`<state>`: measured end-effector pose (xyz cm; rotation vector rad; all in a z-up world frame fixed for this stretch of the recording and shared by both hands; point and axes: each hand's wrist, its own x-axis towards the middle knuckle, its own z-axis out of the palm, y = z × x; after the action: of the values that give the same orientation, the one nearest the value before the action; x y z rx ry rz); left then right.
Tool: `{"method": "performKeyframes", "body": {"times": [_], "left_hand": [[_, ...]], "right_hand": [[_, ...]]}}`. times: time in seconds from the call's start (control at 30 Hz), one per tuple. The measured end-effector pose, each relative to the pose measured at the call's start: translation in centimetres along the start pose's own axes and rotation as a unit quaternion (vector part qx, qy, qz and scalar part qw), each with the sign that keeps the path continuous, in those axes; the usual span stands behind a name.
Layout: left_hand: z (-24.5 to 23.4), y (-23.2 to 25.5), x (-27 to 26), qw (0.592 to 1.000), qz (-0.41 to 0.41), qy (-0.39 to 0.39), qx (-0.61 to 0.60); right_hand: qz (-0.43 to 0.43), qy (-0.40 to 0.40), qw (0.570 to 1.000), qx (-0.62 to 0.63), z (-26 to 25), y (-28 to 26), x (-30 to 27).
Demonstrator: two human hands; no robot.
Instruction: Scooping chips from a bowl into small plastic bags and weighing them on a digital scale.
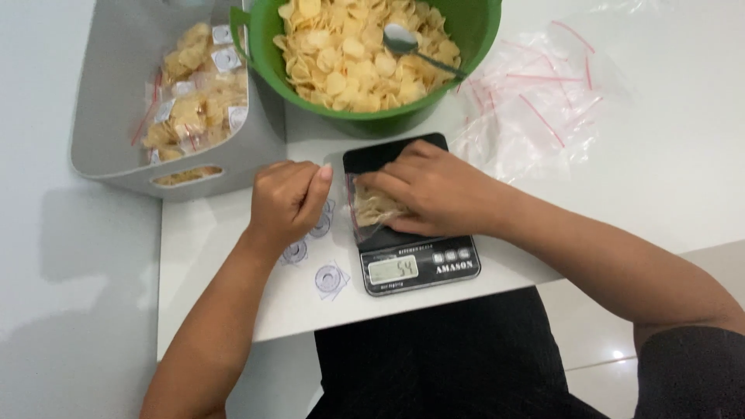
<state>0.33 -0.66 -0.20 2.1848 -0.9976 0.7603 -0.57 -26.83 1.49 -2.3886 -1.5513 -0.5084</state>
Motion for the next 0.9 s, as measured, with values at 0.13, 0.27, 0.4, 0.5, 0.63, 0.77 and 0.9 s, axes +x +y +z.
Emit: {"method": "performKeyframes", "body": {"times": [0.13,0.27,0.4,0.5,0.63,0.77,0.9], "left_hand": [[-0.5,2.3,1.8,0.994,-0.052,0.047,-0.086],[-2.2,4.9,4.2,0.982,-0.118,0.064,-0.134],[-3.2,6.2,8.1,0.981,-0.166,0.051,-0.087],[-3.5,6.6,11.8,0.977,-0.173,0.021,-0.127],[-3.0,4.9,14.0,0.976,-0.179,-0.021,-0.122],[-1.9,2.6,14.8,0.942,-0.294,-0.057,-0.152],[-0.7,0.9,15.0,0.928,-0.327,-0.045,-0.17]], "right_hand": [[0.051,0.04,0.993,0.1,-2.7,-0.4,0.0],[0.154,0.164,0.913,0.34,-4.6,0.1,0.0],[0.231,0.196,0.833,0.463,-8.5,1.0,2.4],[0.294,0.201,0.784,0.508,-10.1,3.2,5.0],[0.297,0.165,0.867,0.365,-11.2,6.5,6.7],[0.372,0.06,0.9,0.22,-12.3,8.5,8.7],[0.415,-0.043,0.891,0.178,-11.3,10.2,10.2]]}}
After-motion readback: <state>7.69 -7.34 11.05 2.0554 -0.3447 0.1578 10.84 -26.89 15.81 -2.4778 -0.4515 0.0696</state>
